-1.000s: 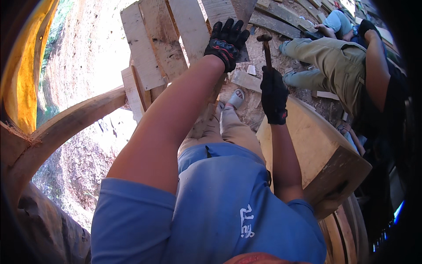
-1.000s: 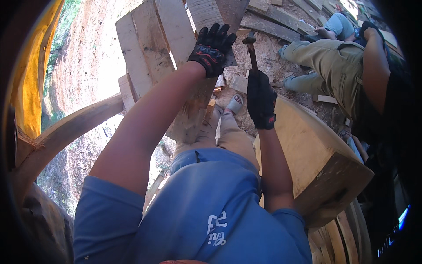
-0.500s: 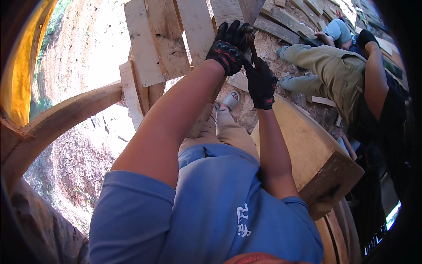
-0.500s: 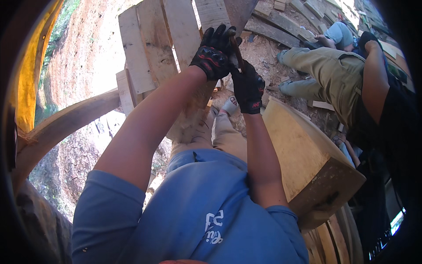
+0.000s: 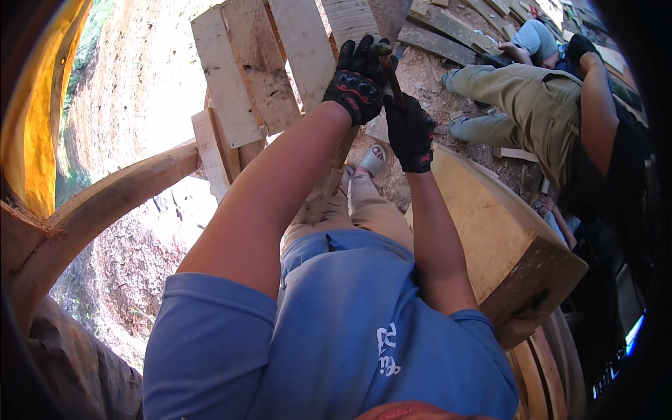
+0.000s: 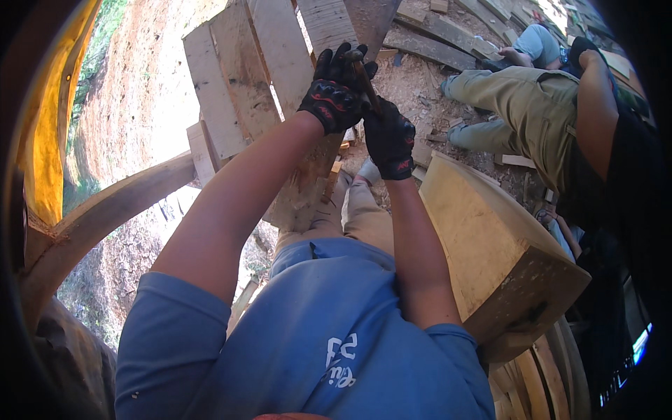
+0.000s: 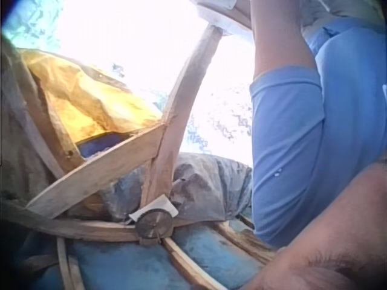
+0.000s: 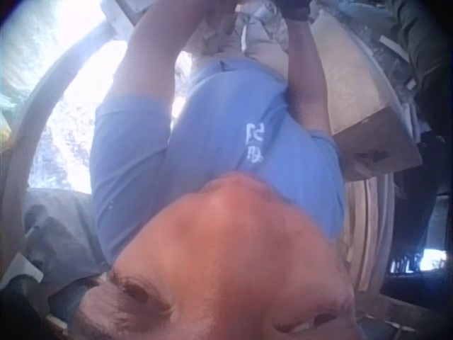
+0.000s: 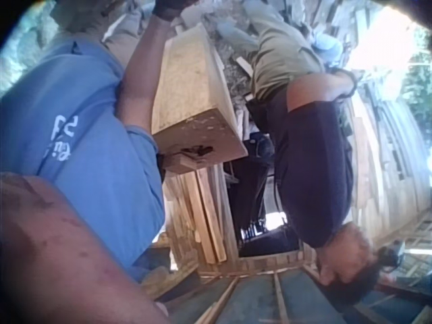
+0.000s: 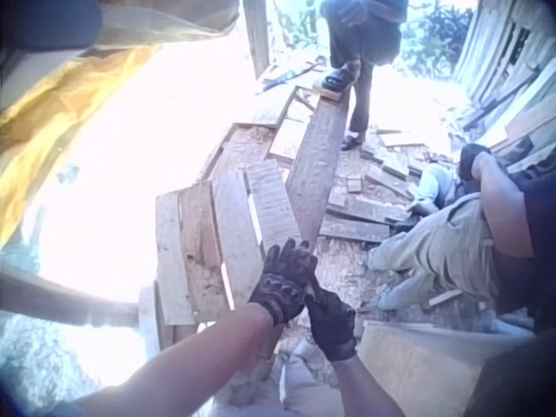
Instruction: The person hammers nails into wooden planks to secure them to a larger wooden structure, using a hammer while wearing protective gloves.
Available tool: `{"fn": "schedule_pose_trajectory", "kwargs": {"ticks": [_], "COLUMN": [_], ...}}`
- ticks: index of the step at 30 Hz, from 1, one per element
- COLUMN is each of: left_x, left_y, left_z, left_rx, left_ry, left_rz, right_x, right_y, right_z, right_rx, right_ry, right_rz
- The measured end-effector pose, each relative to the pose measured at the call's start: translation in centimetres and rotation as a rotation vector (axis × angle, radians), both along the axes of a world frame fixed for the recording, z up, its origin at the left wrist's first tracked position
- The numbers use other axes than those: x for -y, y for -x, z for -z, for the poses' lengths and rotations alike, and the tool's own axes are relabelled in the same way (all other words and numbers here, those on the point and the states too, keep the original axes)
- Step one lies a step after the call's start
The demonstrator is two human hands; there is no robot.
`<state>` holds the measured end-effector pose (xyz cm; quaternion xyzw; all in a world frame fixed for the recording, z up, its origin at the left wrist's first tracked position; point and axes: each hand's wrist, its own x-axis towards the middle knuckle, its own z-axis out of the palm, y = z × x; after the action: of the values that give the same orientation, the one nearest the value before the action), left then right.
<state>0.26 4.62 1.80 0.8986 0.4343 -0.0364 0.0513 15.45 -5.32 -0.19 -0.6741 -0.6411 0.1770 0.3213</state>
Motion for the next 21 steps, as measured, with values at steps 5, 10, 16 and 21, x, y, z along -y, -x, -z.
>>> {"fn": "schedule_pose_trajectory", "kwargs": {"ticks": [5,10,16,21], "left_x": [-0.1,0.0,-0.2,-0.2], "left_y": [0.1,0.0,0.0,-0.1], "left_z": [1.0,0.6,0.3,0.2], "left_rx": [-0.006,0.009,-0.017,0.011], "left_ry": [-0.046,-0.025,-0.037,-0.03], "left_rz": [0.003,0.007,0.005,-0.003], "right_x": [-0.3,-0.5,-0.6,-0.6], "right_y": [0.5,-0.2,0.3,0.3], "right_z": [-2.0,0.4,0.3,0.5], "right_rx": [-0.063,-0.018,-0.022,0.018], "right_ry": [0.208,0.06,0.074,0.015], "right_rz": [0.109,0.012,0.049,0.036]}}
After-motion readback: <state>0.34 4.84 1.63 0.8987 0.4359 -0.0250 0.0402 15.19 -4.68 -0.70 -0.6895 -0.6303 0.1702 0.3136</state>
